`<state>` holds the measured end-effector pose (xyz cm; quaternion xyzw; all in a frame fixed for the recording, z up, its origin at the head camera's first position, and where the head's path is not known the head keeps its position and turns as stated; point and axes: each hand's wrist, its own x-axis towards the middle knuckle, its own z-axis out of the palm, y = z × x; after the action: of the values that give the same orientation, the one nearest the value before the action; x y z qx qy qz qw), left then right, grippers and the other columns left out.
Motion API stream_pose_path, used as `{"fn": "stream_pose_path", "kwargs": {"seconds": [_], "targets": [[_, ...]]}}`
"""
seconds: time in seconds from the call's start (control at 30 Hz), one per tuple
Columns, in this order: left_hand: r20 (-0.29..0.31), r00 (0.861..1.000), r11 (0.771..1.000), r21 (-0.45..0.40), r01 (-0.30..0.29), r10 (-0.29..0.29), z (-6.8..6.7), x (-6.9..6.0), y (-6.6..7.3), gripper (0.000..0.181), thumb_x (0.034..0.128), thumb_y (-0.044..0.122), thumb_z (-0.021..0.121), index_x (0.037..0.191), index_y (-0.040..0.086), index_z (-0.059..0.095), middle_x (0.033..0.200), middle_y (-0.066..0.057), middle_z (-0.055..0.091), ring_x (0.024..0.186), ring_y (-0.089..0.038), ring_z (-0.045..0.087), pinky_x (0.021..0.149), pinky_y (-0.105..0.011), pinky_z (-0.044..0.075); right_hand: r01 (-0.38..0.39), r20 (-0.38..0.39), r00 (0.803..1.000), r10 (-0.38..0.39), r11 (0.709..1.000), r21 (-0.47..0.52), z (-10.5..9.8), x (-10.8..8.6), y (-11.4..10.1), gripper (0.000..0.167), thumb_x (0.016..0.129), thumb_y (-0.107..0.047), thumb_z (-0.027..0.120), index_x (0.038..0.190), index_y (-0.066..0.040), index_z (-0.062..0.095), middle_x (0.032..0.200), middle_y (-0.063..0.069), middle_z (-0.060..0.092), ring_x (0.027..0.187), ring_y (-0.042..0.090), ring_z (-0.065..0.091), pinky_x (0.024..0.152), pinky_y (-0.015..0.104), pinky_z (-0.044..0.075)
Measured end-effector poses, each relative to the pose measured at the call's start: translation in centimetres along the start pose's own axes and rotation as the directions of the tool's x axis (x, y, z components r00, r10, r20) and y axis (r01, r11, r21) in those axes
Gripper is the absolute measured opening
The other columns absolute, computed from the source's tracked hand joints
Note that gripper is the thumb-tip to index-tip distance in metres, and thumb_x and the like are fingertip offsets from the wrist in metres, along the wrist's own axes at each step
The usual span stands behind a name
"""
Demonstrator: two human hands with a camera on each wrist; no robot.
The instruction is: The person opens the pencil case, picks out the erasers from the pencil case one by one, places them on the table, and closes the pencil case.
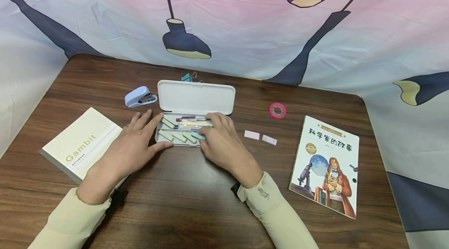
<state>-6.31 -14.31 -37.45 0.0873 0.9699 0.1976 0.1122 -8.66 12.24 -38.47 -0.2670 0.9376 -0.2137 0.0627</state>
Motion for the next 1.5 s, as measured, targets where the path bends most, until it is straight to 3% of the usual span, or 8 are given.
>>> {"fn": "stream_pose_path", "kwargs": {"seconds": [0.47,1.0,1.3,1.5], "targets": [[0.012,1.000,1.000,-0.006,0.003,-0.002,-0.1,0.0,0.0,0.085,0.1109,0.046,0.075,0.176,0.004,0.040,0.181,-0.041,0.031,0.169,-0.069,0.024,0.128,-0.087,0.033,0.005,-0.004,1.000,-0.005,1.000,0.014,0.0,0.1,-0.1,0.024,0.104,-0.015,0.081,0.125,-0.004,0.086,0.166,0.021,0.060,0.160,0.041,0.050,0.138,0.063,0.038],[-0.029,1.000,1.000,-0.027,-0.013,0.013,0.9,0.2,-1.1,0.087,0.1076,0.049,0.079,0.176,0.008,0.043,0.181,-0.038,0.034,0.170,-0.066,0.026,0.128,-0.087,0.033,0.035,-0.061,0.998,-0.033,0.999,0.031,-0.5,-0.7,0.2,0.024,0.102,-0.013,0.082,0.125,-0.005,0.086,0.163,0.021,0.062,0.158,0.041,0.053,0.125,0.062,0.046],[0.013,1.000,1.000,-0.003,0.002,-0.002,0.1,0.0,-0.2,0.087,0.1105,0.047,0.076,0.177,0.004,0.040,0.181,-0.041,0.031,0.169,-0.069,0.024,0.129,-0.087,0.032,0.044,-0.105,0.994,-0.042,0.999,0.016,-1.0,-1.3,0.3,0.023,0.102,-0.012,0.083,0.123,-0.005,0.086,0.158,0.020,0.064,0.152,0.042,0.056,0.122,0.060,0.048],[-0.014,1.000,1.000,-0.012,-0.009,0.009,0.6,0.2,-0.6,0.087,0.1086,0.047,0.078,0.175,0.004,0.042,0.180,-0.041,0.033,0.169,-0.069,0.026,0.128,-0.088,0.033,0.028,-0.124,0.992,-0.028,1.000,0.004,-1.4,-2.0,0.7,0.019,0.101,-0.010,0.084,0.119,-0.004,0.086,0.156,0.020,0.065,0.151,0.043,0.058,0.122,0.061,0.048]]}}
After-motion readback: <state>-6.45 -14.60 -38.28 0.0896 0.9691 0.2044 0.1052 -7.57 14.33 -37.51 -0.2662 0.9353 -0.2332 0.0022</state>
